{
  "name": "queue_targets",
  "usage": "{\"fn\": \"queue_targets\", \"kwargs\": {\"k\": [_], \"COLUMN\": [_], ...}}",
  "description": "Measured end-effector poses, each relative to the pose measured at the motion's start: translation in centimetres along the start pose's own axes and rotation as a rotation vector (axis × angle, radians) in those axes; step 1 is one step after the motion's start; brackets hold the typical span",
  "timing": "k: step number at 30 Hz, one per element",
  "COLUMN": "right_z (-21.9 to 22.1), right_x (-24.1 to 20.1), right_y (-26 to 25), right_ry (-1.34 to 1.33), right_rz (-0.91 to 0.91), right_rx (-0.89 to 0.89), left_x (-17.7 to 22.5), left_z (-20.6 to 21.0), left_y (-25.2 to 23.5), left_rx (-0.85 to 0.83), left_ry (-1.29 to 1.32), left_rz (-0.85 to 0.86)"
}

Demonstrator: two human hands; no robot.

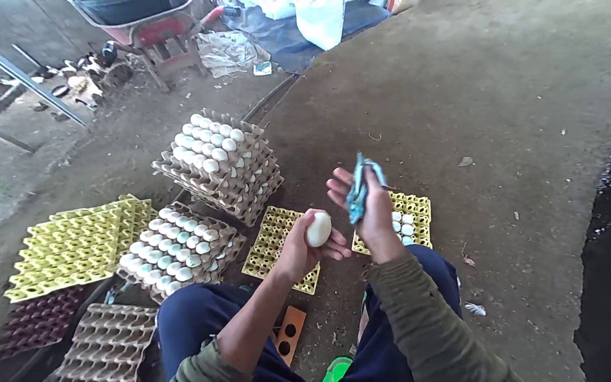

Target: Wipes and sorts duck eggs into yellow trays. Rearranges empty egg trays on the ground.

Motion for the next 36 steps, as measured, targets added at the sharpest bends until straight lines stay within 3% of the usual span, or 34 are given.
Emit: {"fn": "queue_targets", "kwargs": {"k": [3, 5, 7, 9, 13, 18, 22, 24, 28, 30, 34, 36], "right_z": [0.3, 1.2, 2.6, 3.5, 3.5, 2.8, 1.7, 1.4, 1.4, 1.1, 1.9, 2.7], "right_x": [-1.8, -0.3, 2.4, 4.3, 4.5, 4.9, 6.4, 6.4, 3.0, 0.6, -1.0, 0.1], "right_y": [1.4, 3.3, 5.0, 5.4, 4.4, 2.9, 1.7, 1.6, 1.2, 1.2, 3.2, 3.7], "right_ry": [0.186, 0.487, 0.811, 0.967, 0.656, 0.203, -0.089, -0.130, -0.172, -0.112, 0.406, 0.625], "right_rz": [-0.338, -0.582, -0.748, -0.818, -0.629, -0.113, 0.249, 0.308, 0.168, -0.031, -0.527, -0.610], "right_rx": [-0.079, -0.292, -0.514, -0.575, -0.383, -0.136, -0.107, -0.070, -0.113, -0.178, -0.503, -0.665], "left_x": [-0.3, -0.5, -0.8, -0.8, 0.6, 1.4, 1.5, 1.5, 1.9, 1.8, 1.3, 1.0], "left_z": [0.0, -0.3, -0.7, -1.2, -1.7, -1.8, -1.1, -0.3, -0.1, -0.3, -0.2, 0.1], "left_y": [-0.3, -0.4, 0.5, 1.4, -0.1, -0.6, 0.2, 0.4, 0.4, 0.3, 0.2, 0.6], "left_rx": [0.110, 0.273, 0.410, 0.488, 0.430, 0.366, 0.188, 0.077, -0.099, -0.109, -0.144, -0.192], "left_ry": [0.076, 0.065, -0.040, -0.228, -0.474, -0.687, -1.011, -0.988, -0.617, -0.539, -0.445, -0.333], "left_rz": [-0.063, -0.058, 0.040, 0.178, 0.215, 0.243, 0.477, 0.527, 0.391, 0.325, 0.176, 0.119]}}
Point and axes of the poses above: each hand's wrist, its own y-axis away from the middle knuckle, its own z-axis out of the palm, x = y × z, the point moved 5 cm from there along -y, towards the middle knuckle, and after that the axes turned 8 degrees about -y, right-handed, at the moved point
